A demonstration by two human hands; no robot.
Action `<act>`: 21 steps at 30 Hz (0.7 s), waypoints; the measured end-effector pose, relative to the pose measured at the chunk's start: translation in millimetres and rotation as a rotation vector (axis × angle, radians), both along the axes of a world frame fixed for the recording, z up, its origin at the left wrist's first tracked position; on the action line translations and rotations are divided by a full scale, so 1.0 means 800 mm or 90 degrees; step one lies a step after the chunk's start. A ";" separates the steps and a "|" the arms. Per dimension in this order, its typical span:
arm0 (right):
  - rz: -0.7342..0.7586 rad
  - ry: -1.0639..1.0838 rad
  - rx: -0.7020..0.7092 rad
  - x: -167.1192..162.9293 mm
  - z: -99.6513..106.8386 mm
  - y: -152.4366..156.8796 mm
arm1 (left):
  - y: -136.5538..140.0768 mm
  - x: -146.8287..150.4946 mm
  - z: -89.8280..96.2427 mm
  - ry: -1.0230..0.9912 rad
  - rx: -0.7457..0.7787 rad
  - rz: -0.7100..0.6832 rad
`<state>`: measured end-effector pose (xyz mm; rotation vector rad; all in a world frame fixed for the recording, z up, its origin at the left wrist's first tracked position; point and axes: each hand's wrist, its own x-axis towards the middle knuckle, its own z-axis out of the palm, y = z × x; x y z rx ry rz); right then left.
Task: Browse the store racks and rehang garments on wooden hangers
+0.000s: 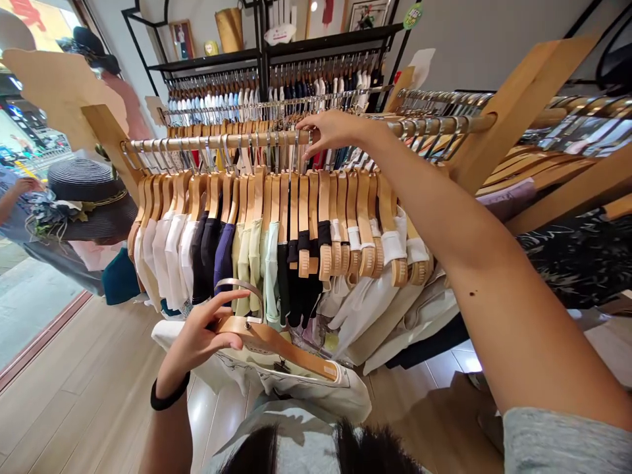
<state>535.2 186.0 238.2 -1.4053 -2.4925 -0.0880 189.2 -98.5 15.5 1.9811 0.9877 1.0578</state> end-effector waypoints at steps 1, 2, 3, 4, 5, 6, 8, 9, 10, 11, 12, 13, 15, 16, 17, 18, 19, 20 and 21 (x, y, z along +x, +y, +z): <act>-0.002 0.003 0.005 -0.002 -0.001 -0.002 | 0.002 0.001 0.000 0.002 -0.004 -0.003; -0.006 0.006 0.005 -0.005 -0.002 -0.006 | 0.004 0.001 0.000 0.008 -0.014 -0.007; -0.010 0.006 0.004 -0.007 -0.002 -0.009 | 0.006 0.002 -0.001 0.013 -0.024 -0.011; -0.013 0.006 0.001 -0.010 -0.002 -0.013 | 0.007 0.002 -0.001 0.020 -0.034 -0.015; -0.013 0.007 -0.004 -0.010 -0.001 -0.018 | 0.009 0.001 -0.001 0.026 -0.041 -0.018; -0.012 0.008 -0.012 -0.010 0.001 -0.022 | 0.011 0.000 -0.001 0.031 -0.046 -0.020; -0.016 0.021 -0.028 -0.001 0.007 -0.031 | 0.014 -0.002 -0.002 0.032 -0.049 -0.025; -0.023 0.028 -0.035 0.007 0.011 -0.035 | 0.015 -0.003 -0.003 0.032 -0.049 -0.028; -0.034 0.032 -0.042 0.017 0.015 -0.038 | 0.017 -0.003 -0.003 0.032 -0.049 -0.032; -0.050 0.031 -0.047 0.029 0.018 -0.040 | 0.018 -0.004 -0.004 0.033 -0.049 -0.036; -0.065 0.026 -0.052 0.040 0.021 -0.041 | 0.020 -0.004 -0.004 0.036 -0.051 -0.040; -0.076 0.017 -0.053 0.051 0.022 -0.040 | 0.021 -0.003 -0.005 0.037 -0.052 -0.042; -0.080 -0.009 -0.044 0.067 0.020 -0.035 | 0.023 -0.001 -0.005 0.037 -0.051 -0.043; -0.078 -0.020 -0.034 0.072 0.018 -0.032 | 0.024 0.000 -0.004 0.037 -0.051 -0.043; -0.075 -0.027 -0.024 0.074 0.015 -0.028 | 0.026 0.001 -0.004 0.038 -0.052 -0.043; -0.074 -0.031 -0.013 0.075 0.012 -0.025 | 0.027 0.003 -0.003 0.039 -0.052 -0.044; -0.075 -0.032 -0.002 0.074 0.009 -0.023 | 0.028 0.004 -0.002 0.038 -0.051 -0.044; -0.076 -0.032 0.003 0.072 0.007 -0.021 | 0.029 0.005 -0.001 0.038 -0.052 -0.048; -0.076 -0.033 0.006 0.070 0.006 -0.020 | 0.030 0.005 -0.001 0.036 -0.052 -0.052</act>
